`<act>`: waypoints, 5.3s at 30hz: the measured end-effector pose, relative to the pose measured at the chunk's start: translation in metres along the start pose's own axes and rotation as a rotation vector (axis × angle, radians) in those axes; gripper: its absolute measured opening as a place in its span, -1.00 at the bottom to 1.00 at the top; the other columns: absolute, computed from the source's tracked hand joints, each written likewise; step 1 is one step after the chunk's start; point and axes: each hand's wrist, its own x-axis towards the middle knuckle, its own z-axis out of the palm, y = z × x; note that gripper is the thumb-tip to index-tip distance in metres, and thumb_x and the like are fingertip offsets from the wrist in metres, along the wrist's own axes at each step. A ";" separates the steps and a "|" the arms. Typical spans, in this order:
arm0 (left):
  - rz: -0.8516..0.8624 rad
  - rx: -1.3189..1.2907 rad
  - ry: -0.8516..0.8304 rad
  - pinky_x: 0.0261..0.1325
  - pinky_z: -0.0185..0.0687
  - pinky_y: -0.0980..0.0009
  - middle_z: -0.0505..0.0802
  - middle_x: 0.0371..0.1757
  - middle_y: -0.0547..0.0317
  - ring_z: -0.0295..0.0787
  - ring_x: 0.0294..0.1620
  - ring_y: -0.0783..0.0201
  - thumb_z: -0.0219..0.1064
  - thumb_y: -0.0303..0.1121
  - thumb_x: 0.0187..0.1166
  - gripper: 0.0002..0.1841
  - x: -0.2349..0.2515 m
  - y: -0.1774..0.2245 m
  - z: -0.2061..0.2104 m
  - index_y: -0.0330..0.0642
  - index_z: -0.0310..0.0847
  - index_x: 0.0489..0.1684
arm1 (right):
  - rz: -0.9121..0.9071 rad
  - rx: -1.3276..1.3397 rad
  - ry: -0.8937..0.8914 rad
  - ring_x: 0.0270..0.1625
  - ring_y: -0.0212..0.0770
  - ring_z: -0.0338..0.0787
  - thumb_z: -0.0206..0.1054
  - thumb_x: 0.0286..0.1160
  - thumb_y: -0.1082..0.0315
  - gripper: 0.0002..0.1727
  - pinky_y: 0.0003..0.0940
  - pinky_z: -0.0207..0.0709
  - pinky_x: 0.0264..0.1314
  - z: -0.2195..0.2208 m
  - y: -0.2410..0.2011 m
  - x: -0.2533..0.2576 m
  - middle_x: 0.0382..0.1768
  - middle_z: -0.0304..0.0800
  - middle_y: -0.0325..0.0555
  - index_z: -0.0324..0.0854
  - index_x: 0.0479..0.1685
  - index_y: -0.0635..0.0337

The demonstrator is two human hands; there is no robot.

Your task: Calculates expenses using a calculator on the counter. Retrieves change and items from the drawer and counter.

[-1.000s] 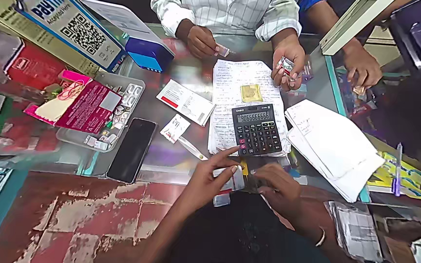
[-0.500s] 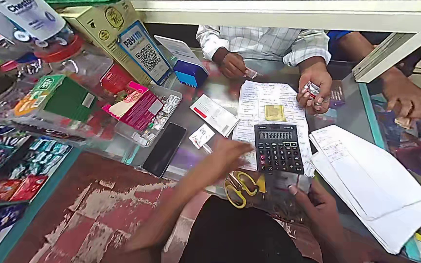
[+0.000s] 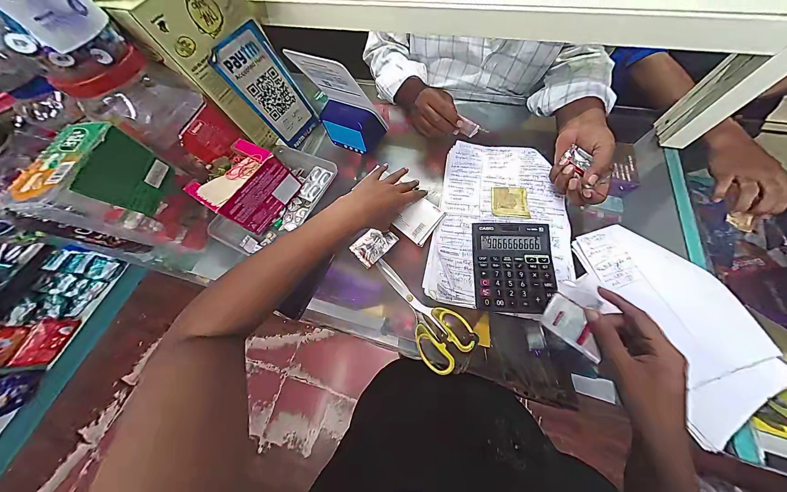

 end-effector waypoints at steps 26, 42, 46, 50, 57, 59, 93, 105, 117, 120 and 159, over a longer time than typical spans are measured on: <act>-0.024 -0.267 0.453 0.45 0.49 -0.19 0.58 0.43 -0.44 0.53 0.43 -0.37 0.84 -0.28 -0.09 0.05 -0.026 -0.021 -0.010 -0.43 0.40 0.60 | -0.379 -0.609 -0.945 0.73 0.53 0.22 0.27 0.61 -0.18 -0.13 0.45 0.12 0.68 0.264 -0.116 0.073 0.67 0.25 0.56 0.30 0.73 0.31; -0.138 -0.493 0.904 0.09 0.71 -0.06 0.65 0.29 -0.28 0.71 0.17 -0.11 0.70 0.00 -0.03 0.00 -0.128 0.015 0.038 -0.34 0.47 0.55 | 0.315 0.738 -0.964 0.13 -0.44 0.82 0.51 0.32 0.41 -0.47 -0.55 0.70 0.15 0.107 -0.088 0.100 0.31 0.79 -0.19 0.67 0.38 0.21; -0.116 -0.423 0.900 -0.14 0.75 0.03 0.68 0.16 -0.19 0.77 -0.05 0.00 0.69 0.00 0.00 -0.03 -0.124 0.030 0.039 -0.29 0.49 0.55 | 0.241 0.904 -0.761 0.33 -0.28 0.77 0.35 0.59 0.34 -0.70 -0.39 0.64 0.40 0.092 -0.096 0.094 0.40 0.75 -0.06 0.80 0.17 0.29; -0.176 -0.479 0.802 -0.17 0.76 -0.03 0.67 0.18 -0.22 0.78 -0.08 -0.04 0.71 0.04 -0.05 -0.02 -0.115 0.037 0.025 -0.36 0.52 0.48 | 0.128 0.593 -0.472 0.05 -0.38 0.80 0.38 0.47 0.46 -0.65 -0.48 0.75 0.05 0.086 -0.117 0.095 0.36 0.71 -0.21 0.78 0.22 0.10; -0.253 -0.849 0.484 0.35 0.56 -0.04 0.69 0.29 -0.27 0.69 0.24 -0.06 0.67 -0.05 0.25 -0.24 -0.075 0.017 0.009 -0.40 0.58 0.37 | 0.197 0.578 -0.321 -0.03 -0.36 0.82 0.37 0.49 0.59 -0.42 -0.36 0.78 0.07 0.097 -0.098 0.106 0.17 0.69 -0.17 0.45 0.52 0.08; -0.244 -0.839 0.476 0.35 0.56 -0.02 0.68 0.29 -0.26 0.68 0.24 -0.05 0.69 -0.06 0.24 -0.23 -0.072 0.018 0.007 -0.38 0.57 0.39 | 0.232 0.611 -0.275 0.03 -0.27 0.84 0.34 0.49 0.63 -0.35 -0.28 0.81 0.08 0.096 -0.097 0.106 0.25 0.65 -0.14 0.34 0.59 0.03; -0.362 -0.631 0.733 -0.05 0.74 -0.13 0.69 0.25 -0.15 0.79 0.04 -0.05 0.67 0.18 0.06 0.03 -0.119 0.062 0.037 -0.23 0.39 0.58 | -0.196 0.195 -0.302 0.71 -0.11 0.38 -0.08 0.84 0.05 -0.36 -0.15 0.39 0.63 0.144 -0.100 0.068 0.76 0.26 0.09 0.23 0.79 0.19; -0.600 -0.621 0.687 0.15 0.59 -0.38 0.73 0.31 -0.32 0.75 0.17 -0.30 0.51 0.46 -0.04 0.16 -0.192 0.014 0.090 -0.20 0.42 0.59 | -0.656 -0.386 -1.052 0.56 0.29 0.53 0.45 0.50 0.34 -0.52 0.34 0.20 0.67 0.254 -0.124 0.053 0.38 0.66 0.29 0.63 0.42 0.24; -0.679 -0.588 0.687 0.24 0.65 -0.20 0.73 0.30 -0.14 0.72 0.25 -0.10 0.56 0.39 0.00 0.13 -0.212 0.037 0.097 -0.16 0.40 0.65 | -0.698 -0.413 -1.138 0.71 0.32 0.35 0.46 0.48 -0.10 -0.30 0.41 0.09 0.70 0.265 -0.114 0.086 0.56 0.52 0.29 0.58 0.49 0.19; -0.678 -0.607 0.685 0.22 0.66 -0.15 0.72 0.29 -0.12 0.72 0.23 -0.06 0.55 0.40 -0.02 0.15 -0.211 0.039 0.102 -0.16 0.40 0.66 | -0.941 -0.419 -1.075 0.28 0.26 0.72 0.29 0.67 0.10 -0.59 0.22 0.53 0.18 0.261 -0.107 0.089 0.12 0.79 0.24 0.76 0.09 0.31; -0.298 -0.661 0.563 -0.02 0.77 0.02 0.71 0.28 -0.01 0.78 0.07 0.09 0.63 0.31 -0.07 0.11 -0.178 0.080 0.096 0.02 0.42 0.68 | -0.283 -0.022 -1.163 -0.56 -0.50 0.61 0.38 0.64 0.32 -0.71 -0.58 0.56 -0.43 0.119 -0.113 0.152 -0.53 0.68 -0.24 0.74 0.25 0.15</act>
